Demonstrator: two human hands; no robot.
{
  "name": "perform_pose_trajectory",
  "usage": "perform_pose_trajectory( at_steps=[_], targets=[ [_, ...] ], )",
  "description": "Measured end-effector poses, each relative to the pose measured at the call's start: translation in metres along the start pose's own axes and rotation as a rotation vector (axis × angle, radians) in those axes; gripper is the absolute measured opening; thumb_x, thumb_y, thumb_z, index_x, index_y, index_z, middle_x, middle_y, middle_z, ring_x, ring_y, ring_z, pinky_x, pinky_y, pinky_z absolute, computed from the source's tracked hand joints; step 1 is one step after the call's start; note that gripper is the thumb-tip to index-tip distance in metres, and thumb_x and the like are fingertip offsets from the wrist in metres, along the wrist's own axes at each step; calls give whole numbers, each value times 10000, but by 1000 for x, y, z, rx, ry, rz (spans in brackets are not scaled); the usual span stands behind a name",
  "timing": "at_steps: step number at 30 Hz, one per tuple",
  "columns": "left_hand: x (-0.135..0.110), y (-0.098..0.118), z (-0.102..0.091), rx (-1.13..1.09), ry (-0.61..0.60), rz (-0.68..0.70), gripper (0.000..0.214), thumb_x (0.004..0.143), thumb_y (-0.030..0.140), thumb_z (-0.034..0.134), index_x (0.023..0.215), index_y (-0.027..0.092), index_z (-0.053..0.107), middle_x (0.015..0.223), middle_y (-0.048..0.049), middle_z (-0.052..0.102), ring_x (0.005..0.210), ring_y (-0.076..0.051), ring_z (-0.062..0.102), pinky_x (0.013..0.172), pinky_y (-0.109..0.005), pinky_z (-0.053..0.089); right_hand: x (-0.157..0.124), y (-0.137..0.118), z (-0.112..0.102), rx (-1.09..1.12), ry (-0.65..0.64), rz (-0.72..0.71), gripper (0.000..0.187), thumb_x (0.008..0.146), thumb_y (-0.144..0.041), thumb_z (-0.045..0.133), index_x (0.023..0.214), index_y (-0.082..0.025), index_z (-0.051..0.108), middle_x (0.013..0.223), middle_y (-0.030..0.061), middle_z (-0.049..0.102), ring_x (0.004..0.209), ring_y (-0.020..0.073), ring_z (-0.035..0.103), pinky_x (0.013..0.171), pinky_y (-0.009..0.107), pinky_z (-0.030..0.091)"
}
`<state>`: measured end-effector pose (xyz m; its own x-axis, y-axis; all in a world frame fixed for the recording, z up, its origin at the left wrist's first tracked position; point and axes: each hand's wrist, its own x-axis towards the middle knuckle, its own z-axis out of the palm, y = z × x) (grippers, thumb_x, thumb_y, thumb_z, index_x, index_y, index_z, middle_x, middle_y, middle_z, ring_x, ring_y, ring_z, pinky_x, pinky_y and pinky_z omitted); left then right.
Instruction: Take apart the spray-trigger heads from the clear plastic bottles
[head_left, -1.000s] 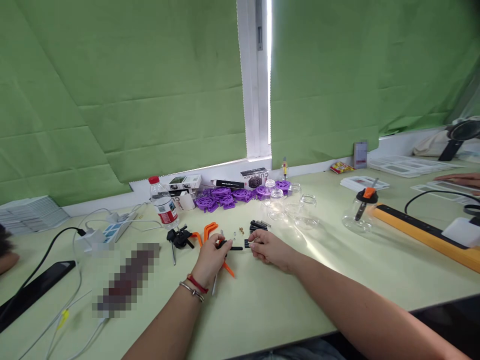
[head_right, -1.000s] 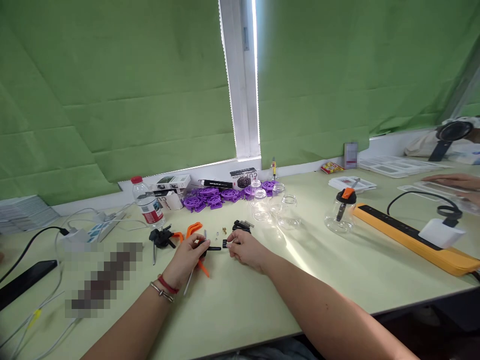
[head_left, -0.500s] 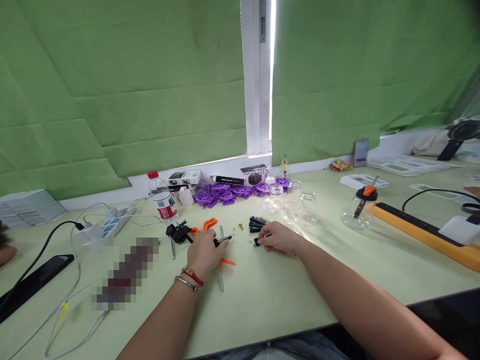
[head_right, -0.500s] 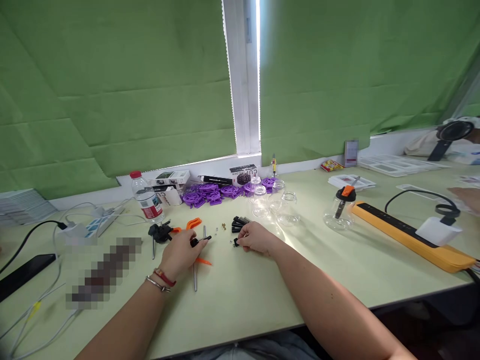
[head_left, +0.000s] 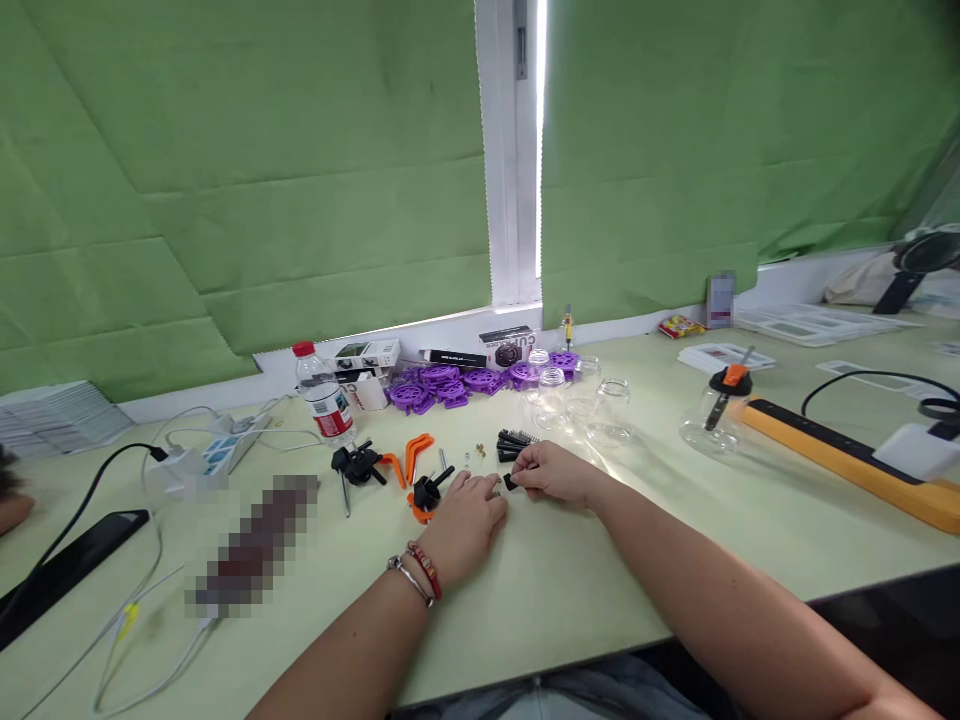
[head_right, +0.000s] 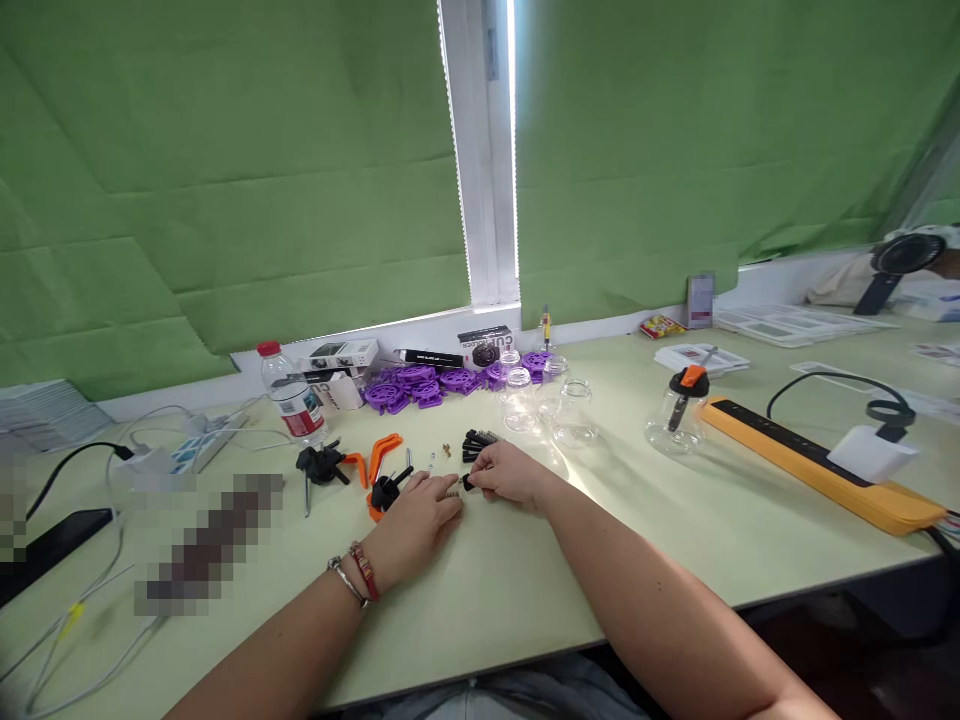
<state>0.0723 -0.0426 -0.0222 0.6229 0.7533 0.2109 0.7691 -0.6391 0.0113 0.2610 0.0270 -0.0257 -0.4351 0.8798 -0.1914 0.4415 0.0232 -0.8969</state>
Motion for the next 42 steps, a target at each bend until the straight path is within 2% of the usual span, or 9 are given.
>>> perform_pose_trajectory(
  at_steps=[4, 8, 12, 19, 23, 25, 30, 37, 42],
  targets=[
    [0, -7, 2, -43, -67, -5, 205, 907, 204, 421, 910, 164, 622, 1010, -91, 639, 986, -208, 568, 931, -401, 396, 1, 2, -3, -24, 17, 24, 159, 727, -319, 620, 781, -170, 623, 562, -13, 598, 454, 78, 412, 445, 209, 289],
    [-3, -15, 4, -110, -68, -29, 259, 901, 157, 399, 998, 158, 639, 1119, -111, 630, 1079, -215, 551, 956, -362, 422, 3, 5, -4, -79, 108, 1, 170, 710, -245, 617, 867, -181, 622, 707, 10, 634, 599, 111, 525, 536, 211, 378],
    [-5, -20, 7, -139, -69, -56, 328, 875, 99, 384, 1073, 169, 636, 1211, -99, 601, 1123, -214, 540, 942, -341, 457, 7, 10, -2, -277, 206, -106, 238, 689, -180, 608, 925, -207, 609, 946, 32, 648, 777, 151, 569, 637, 235, 413],
    [-5, -19, 7, -121, -80, -51, 357, 829, 47, 399, 1068, 158, 639, 1202, -113, 605, 1120, -228, 542, 920, -357, 482, 8, 7, 5, -563, 311, -145, 142, 752, -288, 613, 858, -196, 635, 889, 50, 647, 779, 183, 564, 629, 264, 387],
    [-6, -20, 8, -134, -82, -69, 344, 853, 72, 389, 1075, 157, 637, 1206, -113, 601, 1126, -227, 537, 925, -358, 479, 0, -3, -1, -657, 354, -224, 123, 762, -263, 615, 829, -191, 689, 928, 67, 646, 874, 208, 567, 709, 284, 399],
    [-6, -21, 9, -140, -73, -73, 341, 863, 77, 379, 1071, 157, 637, 1203, -110, 601, 1126, -223, 535, 925, -352, 477, -5, -5, -7, -615, 327, -244, 127, 767, -229, 598, 837, -201, 700, 919, 52, 656, 848, 188, 578, 715, 274, 412],
    [-6, -21, 9, -151, -63, -87, 323, 873, 86, 373, 1038, 162, 640, 1168, -108, 609, 1102, -215, 539, 912, -339, 470, -18, 4, -12, -488, 35, -161, 159, 658, -200, 672, 813, -213, 707, 805, 13, 676, 688, 152, 591, 580, 233, 421],
    [-6, -15, 0, -121, -63, -177, 244, 878, 140, 388, 961, 161, 617, 1049, -105, 620, 1067, -227, 537, 884, -348, 455, -20, 15, -5, -443, 85, -224, 112, 704, -166, 582, 702, -197, 689, 794, 13, 685, 706, 143, 597, 636, 236, 440],
    [-6, -13, -2, -22, -84, -248, 207, 859, 128, 404, 891, 169, 605, 914, -83, 629, 933, -221, 569, 779, -332, 455, -22, 13, -7, -478, 77, -212, 95, 724, -171, 569, 716, -188, 662, 822, 23, 676, 719, 150, 585, 642, 247, 426]
  ],
)
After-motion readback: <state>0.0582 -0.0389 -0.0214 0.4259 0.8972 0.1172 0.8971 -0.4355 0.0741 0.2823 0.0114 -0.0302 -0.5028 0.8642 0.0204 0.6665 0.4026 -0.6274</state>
